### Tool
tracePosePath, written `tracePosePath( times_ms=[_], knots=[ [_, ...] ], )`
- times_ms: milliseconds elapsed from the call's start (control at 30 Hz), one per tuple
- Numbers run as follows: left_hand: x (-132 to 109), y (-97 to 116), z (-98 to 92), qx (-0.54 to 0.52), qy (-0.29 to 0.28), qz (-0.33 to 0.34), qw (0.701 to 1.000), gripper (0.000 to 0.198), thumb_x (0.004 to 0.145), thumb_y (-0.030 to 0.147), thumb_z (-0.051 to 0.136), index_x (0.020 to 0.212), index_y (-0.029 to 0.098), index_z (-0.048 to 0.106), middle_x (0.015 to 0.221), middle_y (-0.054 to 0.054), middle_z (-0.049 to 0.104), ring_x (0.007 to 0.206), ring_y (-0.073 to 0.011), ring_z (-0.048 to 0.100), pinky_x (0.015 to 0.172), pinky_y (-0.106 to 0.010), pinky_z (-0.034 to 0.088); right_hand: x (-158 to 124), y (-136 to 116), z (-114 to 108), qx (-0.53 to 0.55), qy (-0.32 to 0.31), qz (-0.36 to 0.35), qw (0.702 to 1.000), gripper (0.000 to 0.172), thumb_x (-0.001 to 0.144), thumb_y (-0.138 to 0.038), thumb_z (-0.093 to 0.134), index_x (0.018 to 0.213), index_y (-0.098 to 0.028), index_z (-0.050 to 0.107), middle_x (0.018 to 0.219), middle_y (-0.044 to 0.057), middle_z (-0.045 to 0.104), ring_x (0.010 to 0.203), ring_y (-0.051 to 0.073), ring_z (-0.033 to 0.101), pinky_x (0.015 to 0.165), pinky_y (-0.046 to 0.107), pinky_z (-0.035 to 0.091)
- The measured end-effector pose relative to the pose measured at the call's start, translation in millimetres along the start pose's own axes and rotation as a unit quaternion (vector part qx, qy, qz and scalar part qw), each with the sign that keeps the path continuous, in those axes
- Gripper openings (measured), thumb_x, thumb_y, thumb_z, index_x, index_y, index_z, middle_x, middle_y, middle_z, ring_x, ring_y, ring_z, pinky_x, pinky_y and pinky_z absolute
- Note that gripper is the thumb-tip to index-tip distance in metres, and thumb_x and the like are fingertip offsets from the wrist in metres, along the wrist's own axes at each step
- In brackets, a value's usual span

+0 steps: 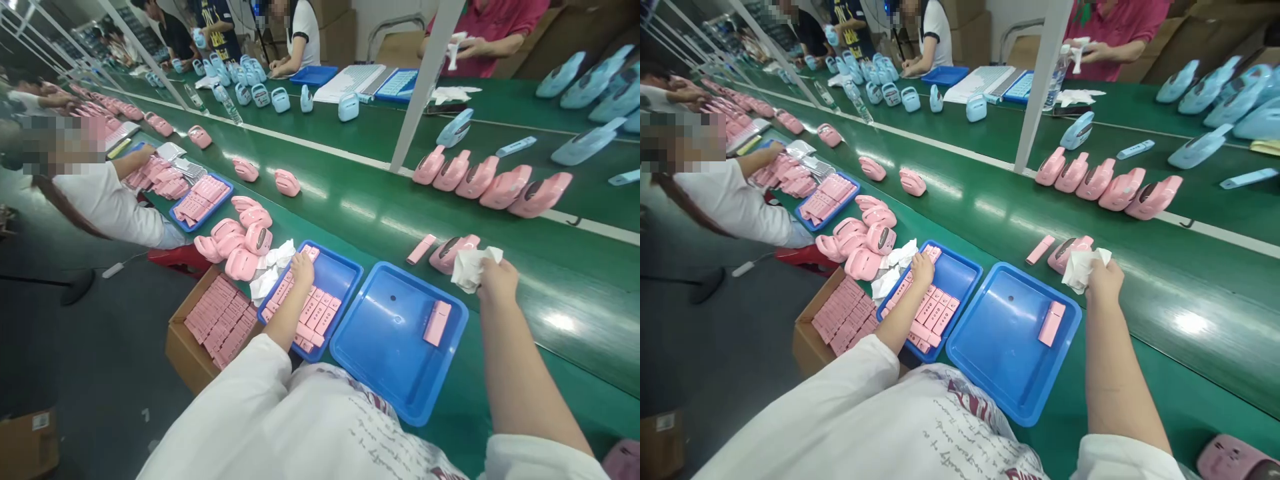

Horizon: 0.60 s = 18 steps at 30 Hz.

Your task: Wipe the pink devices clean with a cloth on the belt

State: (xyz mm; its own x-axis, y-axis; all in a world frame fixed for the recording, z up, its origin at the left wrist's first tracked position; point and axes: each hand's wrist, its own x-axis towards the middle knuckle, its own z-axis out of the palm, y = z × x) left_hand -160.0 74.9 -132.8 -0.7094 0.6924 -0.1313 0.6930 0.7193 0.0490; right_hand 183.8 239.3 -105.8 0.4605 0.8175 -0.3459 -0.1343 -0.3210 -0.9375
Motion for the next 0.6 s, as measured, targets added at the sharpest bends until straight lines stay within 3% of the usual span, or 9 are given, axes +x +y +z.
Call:
tracePosePath(
  times_ms=[133, 233, 400, 467, 600],
  knots=[
    [-4.9, 5.0, -1.2, 0.003, -0.013, 0.040, 0.999, 0.037, 0.090, 0.036, 0.056, 0.122, 0.016, 0.055, 0.122, -0.010, 0.057, 0.105, -0.0212, 0.059, 0.088, -0.043, 0.052, -42.7, -7.9, -27.0, 0.026, -0.014, 0.014, 0.999, 0.012, 0.068, -0.004, 0.051, 0.069, -0.013, 0.058, 0.056, -0.005, 0.052, 0.053, 0.007, 0.045, 0.050, 0.019, 0.036],
    [-10.5, 10.9, -11.7, -0.004, -0.032, 0.084, 0.996, 0.037, 0.090, 0.036, 0.056, 0.121, 0.016, 0.055, 0.122, -0.010, 0.058, 0.105, -0.0210, 0.059, 0.088, -0.043, 0.052, -84.7, -6.8, -64.0, 0.060, -0.018, 0.020, 0.998, 0.009, 0.071, -0.015, 0.057, 0.079, -0.014, 0.062, 0.066, -0.002, 0.060, 0.058, 0.009, 0.053, 0.057, 0.021, 0.044],
    [-48.9, 36.6, -39.3, -0.024, -0.080, 0.234, 0.969, 0.039, 0.098, 0.032, 0.038, 0.129, 0.011, 0.049, 0.123, -0.016, 0.056, 0.102, -0.0223, 0.061, 0.086, -0.037, 0.051, -160.9, 17.5, -152.8, 0.097, -0.034, 0.041, 0.994, 0.054, 0.060, -0.044, 0.075, 0.107, -0.018, 0.065, 0.091, 0.004, 0.069, 0.073, 0.016, 0.064, 0.064, 0.027, 0.053],
    [-82.6, 59.3, -47.4, -0.025, -0.125, 0.335, 0.934, 0.040, 0.098, 0.034, 0.038, 0.129, 0.013, 0.051, 0.119, -0.015, 0.058, 0.100, -0.0216, 0.062, 0.084, -0.033, 0.051, -188.2, 31.4, -187.2, 0.099, -0.008, 0.054, 0.994, 0.058, 0.058, -0.048, 0.077, 0.108, -0.019, 0.066, 0.094, 0.005, 0.070, 0.073, 0.016, 0.065, 0.063, 0.027, 0.054],
    [-175.8, 124.6, -49.5, 0.014, -0.234, 0.543, 0.807, 0.032, 0.088, 0.040, 0.056, 0.116, 0.026, 0.064, 0.112, -0.006, 0.064, 0.100, -0.0208, 0.064, 0.083, -0.030, 0.051, -226.5, 46.6, -236.1, 0.130, 0.096, 0.045, 0.986, 0.050, 0.057, -0.045, 0.078, 0.097, -0.017, 0.069, 0.090, 0.007, 0.071, 0.081, 0.022, 0.067, 0.074, 0.036, 0.057]
  ],
)
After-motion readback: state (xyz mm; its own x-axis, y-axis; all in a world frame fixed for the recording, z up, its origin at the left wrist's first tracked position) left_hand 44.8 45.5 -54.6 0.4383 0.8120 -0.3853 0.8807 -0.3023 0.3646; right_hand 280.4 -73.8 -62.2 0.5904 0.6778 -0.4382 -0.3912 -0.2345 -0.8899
